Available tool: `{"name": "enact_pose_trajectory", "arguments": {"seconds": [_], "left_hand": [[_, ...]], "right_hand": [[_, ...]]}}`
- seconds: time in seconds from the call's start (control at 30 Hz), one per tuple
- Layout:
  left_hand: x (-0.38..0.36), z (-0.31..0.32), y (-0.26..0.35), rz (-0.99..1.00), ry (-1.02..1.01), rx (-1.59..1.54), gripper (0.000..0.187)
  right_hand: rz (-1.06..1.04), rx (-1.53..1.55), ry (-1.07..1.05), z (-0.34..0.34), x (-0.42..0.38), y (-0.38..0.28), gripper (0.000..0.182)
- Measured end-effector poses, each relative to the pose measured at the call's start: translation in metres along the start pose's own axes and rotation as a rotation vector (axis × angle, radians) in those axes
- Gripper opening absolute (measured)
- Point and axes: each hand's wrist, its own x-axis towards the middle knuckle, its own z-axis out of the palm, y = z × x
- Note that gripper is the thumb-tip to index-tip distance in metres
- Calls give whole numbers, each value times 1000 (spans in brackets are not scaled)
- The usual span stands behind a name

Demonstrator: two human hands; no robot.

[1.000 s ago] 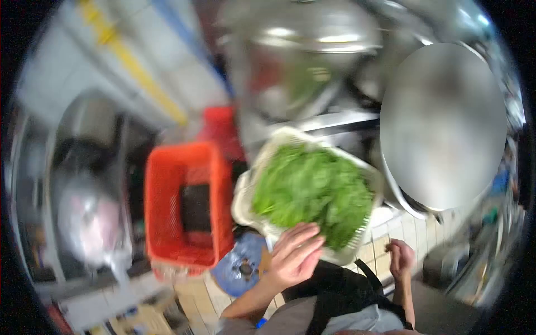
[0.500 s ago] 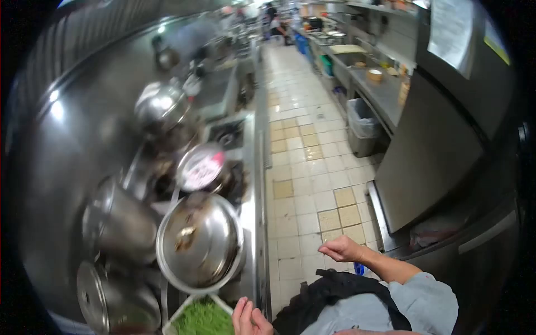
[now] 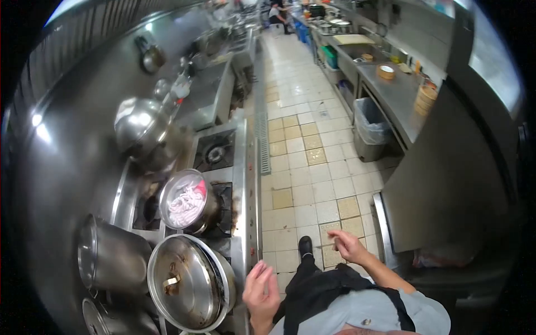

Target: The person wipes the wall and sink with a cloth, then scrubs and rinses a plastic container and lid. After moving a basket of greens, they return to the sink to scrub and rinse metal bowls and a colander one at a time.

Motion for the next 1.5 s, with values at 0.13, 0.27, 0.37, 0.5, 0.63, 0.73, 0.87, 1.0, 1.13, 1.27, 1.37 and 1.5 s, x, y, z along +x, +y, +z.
{"name": "enact_pose_trajectory", "arguments": {"seconds": [0.13,0.27,0.37,0.5,0.63,0.73,0.87,1.0,1.13,1.27,1.37,1.5], "left_hand": [[86,55,-49,-44,-22,-133,22],[184,92,-80,-74,-88,-125,21],[261,127,-93,-41,-147,-129,22],[351,185,-108,45,-278,-161,23],[427,261,-118,131,-483,-156,27],[477,327,-138,278,-736,8,33],[527,393,-170,30,-1179,288,41],[552,424,-209,-128,-943,212,47],[549,440,-258,-432,-843,307,53],[577,489,-326,-682,-1197,318,62],[641,533,-352,-701,-1120,321,60],[740,586,-409,-603,-1127,371,60]], "right_hand": [[-200,-347,-112,-19,101,18,43],[3,-391,-262,-56,195,2,29],[21,-443,-10,-92,249,-2,21],[275,-282,340,-134,282,3,21],[345,-128,558,-152,288,47,23],[416,-94,632,-170,294,87,25],[523,156,770,-223,349,128,28],[487,240,671,-306,502,160,29],[287,64,359,-355,708,136,26],[45,-88,169,-347,867,114,26],[15,-202,96,-329,935,138,30],[90,-460,-136,-329,972,184,29]]}}
